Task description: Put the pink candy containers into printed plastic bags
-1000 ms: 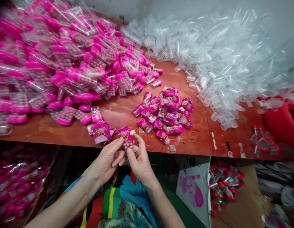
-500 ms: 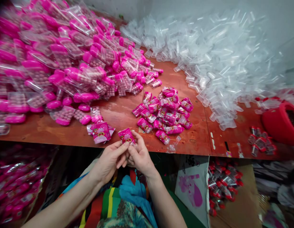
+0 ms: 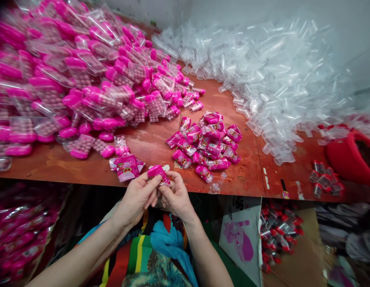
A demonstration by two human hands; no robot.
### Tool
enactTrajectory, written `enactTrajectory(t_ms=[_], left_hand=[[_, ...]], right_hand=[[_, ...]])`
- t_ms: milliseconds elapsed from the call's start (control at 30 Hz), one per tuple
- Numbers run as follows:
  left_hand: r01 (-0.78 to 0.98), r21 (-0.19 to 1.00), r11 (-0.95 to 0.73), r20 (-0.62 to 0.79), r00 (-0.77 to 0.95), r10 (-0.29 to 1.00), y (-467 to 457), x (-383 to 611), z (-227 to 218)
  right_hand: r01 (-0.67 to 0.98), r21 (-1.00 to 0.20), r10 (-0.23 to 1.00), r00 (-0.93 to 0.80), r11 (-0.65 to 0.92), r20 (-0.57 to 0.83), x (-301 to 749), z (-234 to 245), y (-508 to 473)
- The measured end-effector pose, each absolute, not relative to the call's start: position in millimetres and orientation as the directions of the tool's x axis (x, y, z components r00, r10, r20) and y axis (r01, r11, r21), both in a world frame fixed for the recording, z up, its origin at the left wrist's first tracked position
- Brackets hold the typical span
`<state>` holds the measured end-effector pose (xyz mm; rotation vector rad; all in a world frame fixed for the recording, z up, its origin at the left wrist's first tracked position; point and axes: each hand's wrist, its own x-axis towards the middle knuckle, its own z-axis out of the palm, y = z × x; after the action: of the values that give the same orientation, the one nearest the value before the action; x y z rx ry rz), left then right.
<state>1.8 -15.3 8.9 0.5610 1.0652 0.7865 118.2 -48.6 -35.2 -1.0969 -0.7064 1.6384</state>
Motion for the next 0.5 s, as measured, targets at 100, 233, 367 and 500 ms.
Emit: enactTrajectory(t_ms=[100, 233, 367, 500], left_hand=[[-0.337, 0.708, 0.620, -0.541, 0.304, 0.784, -14.7, 0.5, 6.5], [-0.387, 0.693, 0.608, -0.528, 0.302, 0.794, -12.6, -1.4, 5.9], [-0.419, 0.685, 0.597, -0.553, 0.235, 0.799, -10.4, -2.1, 11.4], [-0.477, 0.646, 0.595, -0.563, 0.228, 0.794, -5.3, -2.8, 20.4]], right_hand=[[-0.377, -0.874, 0.949, -0.051, -0.307, -0.312, 117.0, -34.8, -47.5], [-0.311, -0.902, 0.948, 0.012, -0.299, -0.318, 116.5, -30.7, -44.0], [-0.284, -0.909, 0.951, -0.044, -0.305, -0.306, 115.4, -19.7, -43.1], [-0.248, -0.921, 0.952, -0.026, -0.301, -0.305, 119.7, -8.1, -48.2]])
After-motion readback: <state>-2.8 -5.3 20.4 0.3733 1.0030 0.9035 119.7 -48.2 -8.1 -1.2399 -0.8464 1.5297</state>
